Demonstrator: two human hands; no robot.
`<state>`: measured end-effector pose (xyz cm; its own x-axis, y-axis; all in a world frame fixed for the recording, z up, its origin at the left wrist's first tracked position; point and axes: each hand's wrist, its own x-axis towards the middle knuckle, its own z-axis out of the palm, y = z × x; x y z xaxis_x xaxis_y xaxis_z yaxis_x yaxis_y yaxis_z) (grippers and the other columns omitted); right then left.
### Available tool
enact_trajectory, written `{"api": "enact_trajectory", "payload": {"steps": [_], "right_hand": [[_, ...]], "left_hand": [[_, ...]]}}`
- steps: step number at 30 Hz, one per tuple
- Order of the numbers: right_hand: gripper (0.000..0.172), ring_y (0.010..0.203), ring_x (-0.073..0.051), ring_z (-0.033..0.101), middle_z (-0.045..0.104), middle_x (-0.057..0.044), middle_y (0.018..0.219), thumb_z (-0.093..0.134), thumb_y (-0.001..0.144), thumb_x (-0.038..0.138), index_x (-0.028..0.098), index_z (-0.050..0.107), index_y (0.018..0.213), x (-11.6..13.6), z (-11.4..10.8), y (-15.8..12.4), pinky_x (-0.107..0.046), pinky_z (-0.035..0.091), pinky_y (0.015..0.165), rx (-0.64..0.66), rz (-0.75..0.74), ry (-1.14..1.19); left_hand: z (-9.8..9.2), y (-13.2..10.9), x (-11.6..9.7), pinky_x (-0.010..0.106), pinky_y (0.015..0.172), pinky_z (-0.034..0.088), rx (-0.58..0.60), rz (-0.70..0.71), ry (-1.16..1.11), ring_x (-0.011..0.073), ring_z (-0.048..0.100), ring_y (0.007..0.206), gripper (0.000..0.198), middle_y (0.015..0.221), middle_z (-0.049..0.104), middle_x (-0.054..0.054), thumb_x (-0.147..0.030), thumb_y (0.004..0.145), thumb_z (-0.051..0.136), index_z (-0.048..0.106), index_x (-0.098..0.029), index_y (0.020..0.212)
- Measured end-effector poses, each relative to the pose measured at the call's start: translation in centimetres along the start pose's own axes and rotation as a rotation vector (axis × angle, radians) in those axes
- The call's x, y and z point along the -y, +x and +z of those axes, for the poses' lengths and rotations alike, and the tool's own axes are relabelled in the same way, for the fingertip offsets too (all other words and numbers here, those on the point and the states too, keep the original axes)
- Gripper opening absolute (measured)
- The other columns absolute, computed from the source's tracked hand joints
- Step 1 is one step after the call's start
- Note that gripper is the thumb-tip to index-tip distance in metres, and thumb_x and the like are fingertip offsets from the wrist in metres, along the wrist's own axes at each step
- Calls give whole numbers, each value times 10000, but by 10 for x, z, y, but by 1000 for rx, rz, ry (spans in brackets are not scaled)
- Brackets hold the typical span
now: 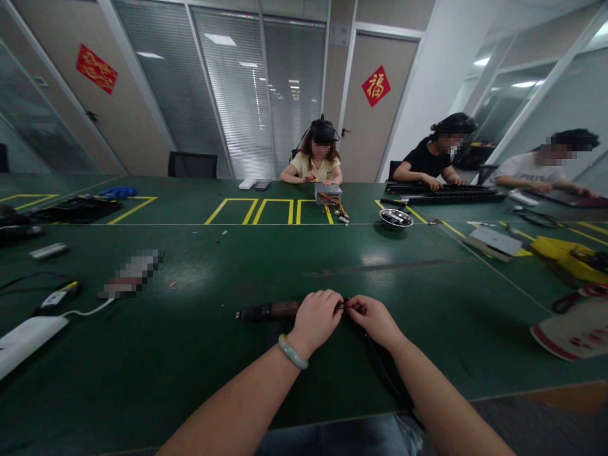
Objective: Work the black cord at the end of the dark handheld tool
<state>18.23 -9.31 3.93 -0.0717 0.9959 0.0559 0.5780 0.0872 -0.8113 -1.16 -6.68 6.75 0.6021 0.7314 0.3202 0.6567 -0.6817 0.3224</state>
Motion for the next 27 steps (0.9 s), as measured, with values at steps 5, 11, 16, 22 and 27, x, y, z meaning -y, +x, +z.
{"api": "enact_trajectory", "payload": {"steps": [5,11,16,22,27], "right_hand": [[164,678,-143,610,685,1,775,575,834,298,201,671,924,3,0,0,-246,443,632,-15,0,-13],[153,672,-140,601,684,4,773,584,831,299,203,670,914,5,-1,0,-242,439,627,-21,4,-13],[159,685,-146,614,690,-1,780,595,827,312,204,674,912,3,-1,1,-247,443,634,-28,9,-19],[174,688,-149,621,695,-7,788,591,824,319,201,680,916,5,0,0,-252,451,642,-26,7,-3],[165,684,-149,617,692,-3,780,592,826,319,207,679,910,7,-1,-1,-250,447,637,-30,10,-10]], "left_hand": [[2,1,1,318,818,432,9,7,19,185,555,950,88,995,598,14,-281,931,536,588,-228,979],[0,1,1,318,830,430,13,20,24,182,553,957,91,1002,593,14,-261,928,535,591,-233,993],[1,1,1,320,831,427,13,21,24,183,553,961,94,1006,593,19,-253,925,537,590,-231,1000],[1,1,1,320,824,426,9,16,24,185,551,955,86,994,592,18,-257,924,542,590,-227,989],[1,1,1,318,823,427,6,14,19,187,550,952,90,996,590,19,-264,924,542,589,-225,990]]}}
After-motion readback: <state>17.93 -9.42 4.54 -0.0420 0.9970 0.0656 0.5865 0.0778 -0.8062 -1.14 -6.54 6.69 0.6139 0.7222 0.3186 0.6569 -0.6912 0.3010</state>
